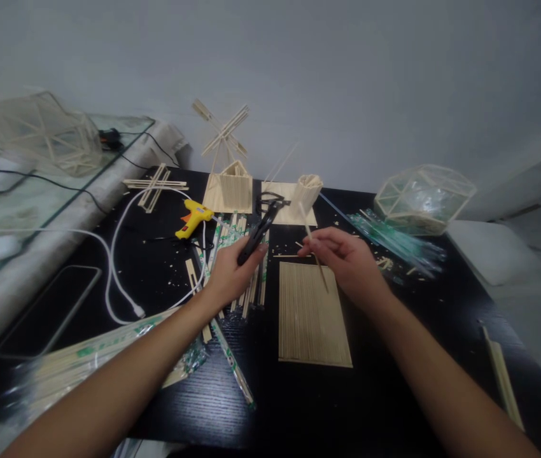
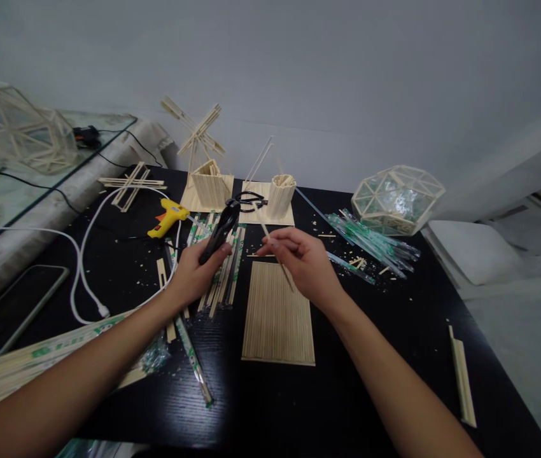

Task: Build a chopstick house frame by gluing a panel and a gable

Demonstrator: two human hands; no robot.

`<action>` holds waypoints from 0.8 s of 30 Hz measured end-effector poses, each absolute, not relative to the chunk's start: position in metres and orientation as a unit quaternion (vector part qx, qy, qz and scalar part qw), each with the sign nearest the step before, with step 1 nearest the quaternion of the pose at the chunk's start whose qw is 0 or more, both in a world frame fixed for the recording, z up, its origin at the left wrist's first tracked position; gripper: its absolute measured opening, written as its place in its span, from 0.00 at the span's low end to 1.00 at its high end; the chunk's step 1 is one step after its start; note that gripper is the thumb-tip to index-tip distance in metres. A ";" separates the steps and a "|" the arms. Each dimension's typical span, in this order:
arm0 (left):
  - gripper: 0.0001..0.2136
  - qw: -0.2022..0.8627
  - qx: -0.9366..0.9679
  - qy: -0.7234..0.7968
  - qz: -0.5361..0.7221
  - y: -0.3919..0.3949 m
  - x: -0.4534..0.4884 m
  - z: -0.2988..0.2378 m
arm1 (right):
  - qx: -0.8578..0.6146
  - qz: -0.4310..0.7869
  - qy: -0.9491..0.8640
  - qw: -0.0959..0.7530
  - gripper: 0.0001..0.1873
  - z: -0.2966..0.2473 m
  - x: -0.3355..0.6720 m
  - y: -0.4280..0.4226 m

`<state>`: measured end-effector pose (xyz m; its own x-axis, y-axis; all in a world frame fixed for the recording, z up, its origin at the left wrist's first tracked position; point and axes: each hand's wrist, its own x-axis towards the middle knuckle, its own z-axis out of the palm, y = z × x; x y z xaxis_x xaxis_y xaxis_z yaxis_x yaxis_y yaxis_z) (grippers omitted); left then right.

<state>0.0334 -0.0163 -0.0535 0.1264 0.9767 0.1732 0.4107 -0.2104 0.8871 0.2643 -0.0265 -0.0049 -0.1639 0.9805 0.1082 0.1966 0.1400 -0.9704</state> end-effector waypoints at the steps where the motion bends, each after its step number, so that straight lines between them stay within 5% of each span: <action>1: 0.17 0.358 0.659 0.523 0.405 -0.016 0.033 -0.055 | -0.475 0.451 -0.607 0.450 0.11 -0.002 0.266 -0.028; 10: 0.19 0.372 0.647 0.526 0.408 -0.015 0.033 -0.057 | -0.367 0.646 -0.508 0.435 0.20 0.005 0.271 -0.029; 24: 0.12 0.249 0.744 0.504 0.361 -0.017 0.034 -0.053 | -0.497 0.438 -0.608 0.438 0.12 -0.015 0.260 -0.030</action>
<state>0.0335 -0.0173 -0.0527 0.2311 0.9299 0.2860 0.5698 -0.3676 0.7349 0.2597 -0.0305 -0.0153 -0.1215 0.9878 0.0972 0.2203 0.1223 -0.9677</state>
